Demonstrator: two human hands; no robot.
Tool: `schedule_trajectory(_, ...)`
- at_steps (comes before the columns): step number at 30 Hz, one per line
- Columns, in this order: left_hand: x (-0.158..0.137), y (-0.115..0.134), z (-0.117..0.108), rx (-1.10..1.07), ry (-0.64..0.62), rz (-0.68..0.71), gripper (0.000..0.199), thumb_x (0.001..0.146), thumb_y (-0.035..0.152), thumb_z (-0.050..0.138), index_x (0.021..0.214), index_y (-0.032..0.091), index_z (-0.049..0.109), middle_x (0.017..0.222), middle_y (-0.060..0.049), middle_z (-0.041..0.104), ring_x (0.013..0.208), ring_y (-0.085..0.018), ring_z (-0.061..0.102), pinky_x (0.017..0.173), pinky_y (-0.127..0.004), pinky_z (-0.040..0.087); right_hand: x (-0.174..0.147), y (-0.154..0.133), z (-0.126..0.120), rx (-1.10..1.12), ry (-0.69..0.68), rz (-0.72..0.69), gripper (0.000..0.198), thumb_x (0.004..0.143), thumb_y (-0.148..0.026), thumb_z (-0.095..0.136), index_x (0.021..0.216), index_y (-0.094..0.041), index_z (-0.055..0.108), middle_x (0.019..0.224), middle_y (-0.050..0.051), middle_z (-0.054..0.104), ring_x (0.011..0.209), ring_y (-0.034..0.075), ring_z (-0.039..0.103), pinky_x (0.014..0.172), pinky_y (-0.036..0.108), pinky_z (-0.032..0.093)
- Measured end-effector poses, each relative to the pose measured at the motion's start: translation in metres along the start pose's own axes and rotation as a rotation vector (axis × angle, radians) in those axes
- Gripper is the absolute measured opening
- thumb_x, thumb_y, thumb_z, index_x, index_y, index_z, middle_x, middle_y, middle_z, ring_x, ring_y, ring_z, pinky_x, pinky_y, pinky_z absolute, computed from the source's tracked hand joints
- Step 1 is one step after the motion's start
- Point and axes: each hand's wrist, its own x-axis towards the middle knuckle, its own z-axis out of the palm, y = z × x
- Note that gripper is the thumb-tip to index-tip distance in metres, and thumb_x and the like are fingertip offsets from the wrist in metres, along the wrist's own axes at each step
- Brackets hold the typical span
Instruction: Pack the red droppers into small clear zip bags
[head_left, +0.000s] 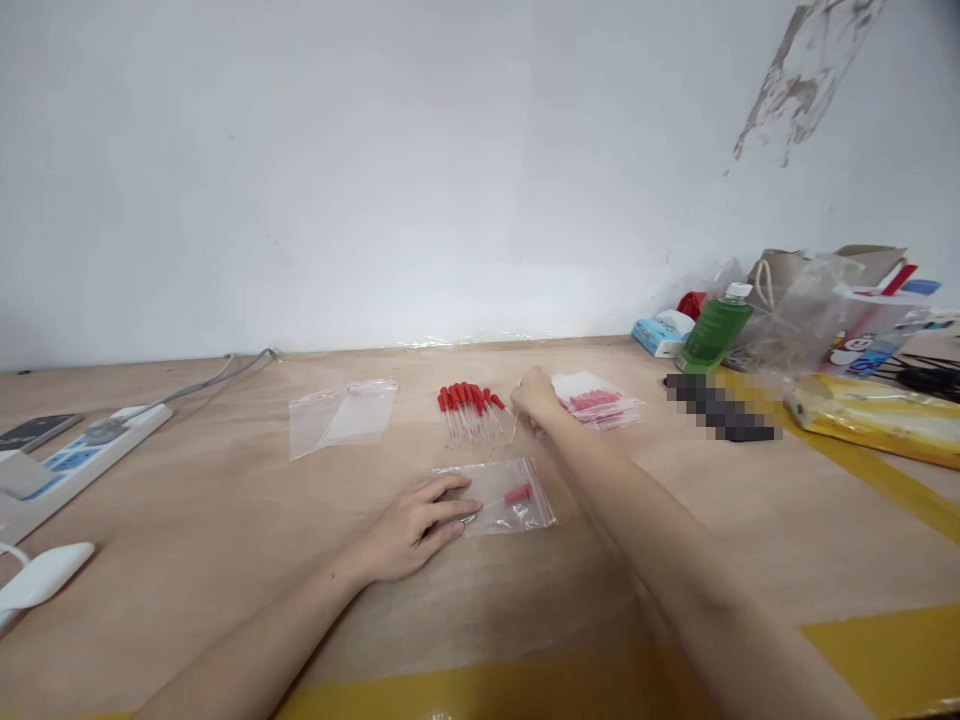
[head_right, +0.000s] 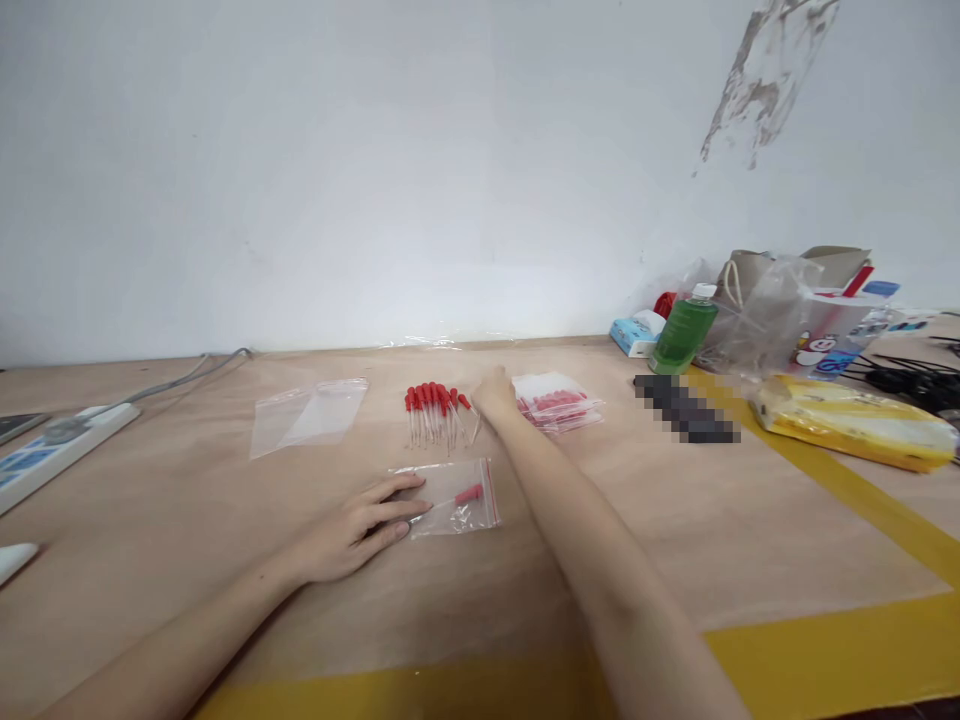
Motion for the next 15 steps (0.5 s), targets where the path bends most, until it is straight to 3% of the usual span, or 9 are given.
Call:
schedule_trajectory(2, 0.0, 0.0, 0.002, 0.0, 0.005, -0.01, 0.032, 0.093, 0.031, 0.036, 0.123, 0.032, 0.05, 0.134, -0.001, 0.04, 0.125, -0.021, 0.034, 0.102, -0.039, 0.033, -0.008, 0.009, -0.013, 0.089, 0.105, 0.02, 0.035, 0.083, -0.02, 0.036, 0.114, -0.005, 0.043, 0.095, 0.019, 0.061, 0.085, 0.022, 0.062, 0.07, 0.03, 0.046)
schedule_trajectory(4, 0.0, -0.001, 0.003, 0.0, 0.009, -0.018, 0.032, 0.093, 0.031, 0.037, 0.123, 0.033, 0.049, 0.134, 0.0, 0.039, 0.125, -0.021, 0.034, 0.102, -0.04, 0.032, -0.024, 0.025, -0.022, 0.341, 0.215, 0.014, 0.033, 0.086, -0.028, 0.032, 0.115, -0.012, 0.039, 0.091, 0.011, 0.062, 0.07, 0.016, 0.063, 0.066, 0.027, 0.047)
schedule_trajectory(6, 0.0, -0.001, 0.003, 0.003, 0.012, -0.019, 0.032, 0.092, 0.032, 0.039, 0.123, 0.033, 0.049, 0.135, 0.0, 0.039, 0.125, -0.021, 0.034, 0.103, -0.04, 0.032, -0.045, 0.045, -0.027, 0.709, 0.264, 0.032, 0.033, 0.084, -0.035, 0.038, 0.111, -0.017, 0.038, 0.075, 0.002, 0.061, 0.051, 0.012, 0.057, 0.052, 0.025, 0.046)
schedule_trajectory(8, 0.0, -0.001, 0.003, 0.01, 0.015, -0.014, 0.032, 0.092, 0.032, 0.039, 0.123, 0.033, 0.049, 0.135, 0.0, 0.039, 0.124, -0.022, 0.034, 0.102, -0.041, 0.032, -0.068, 0.063, -0.026, 0.925, 0.263, 0.084, 0.032, 0.079, -0.04, 0.048, 0.102, -0.019, 0.04, 0.056, -0.005, 0.053, 0.042, 0.012, 0.051, 0.043, 0.023, 0.042)
schedule_trajectory(11, 0.001, -0.001, 0.002, 0.024, 0.022, -0.009, 0.032, 0.092, 0.032, 0.039, 0.122, 0.032, 0.05, 0.134, -0.001, 0.04, 0.124, -0.023, 0.034, 0.101, -0.041, 0.033, -0.095, 0.08, -0.017, 1.085, 0.273, 0.153, 0.033, 0.073, -0.042, 0.056, 0.093, -0.021, 0.041, 0.053, -0.007, 0.05, 0.041, 0.011, 0.05, 0.039, 0.021, 0.04)
schedule_trajectory(15, 0.002, 0.001, 0.001, 0.037, 0.01, -0.024, 0.032, 0.092, 0.032, 0.039, 0.123, 0.032, 0.049, 0.134, -0.001, 0.039, 0.124, -0.022, 0.034, 0.102, -0.041, 0.033, -0.106, 0.077, -0.006, 1.187, 0.259, 0.2, 0.036, 0.07, -0.041, 0.06, 0.093, -0.022, 0.04, 0.06, -0.008, 0.051, 0.044, 0.01, 0.054, 0.041, 0.022, 0.045)
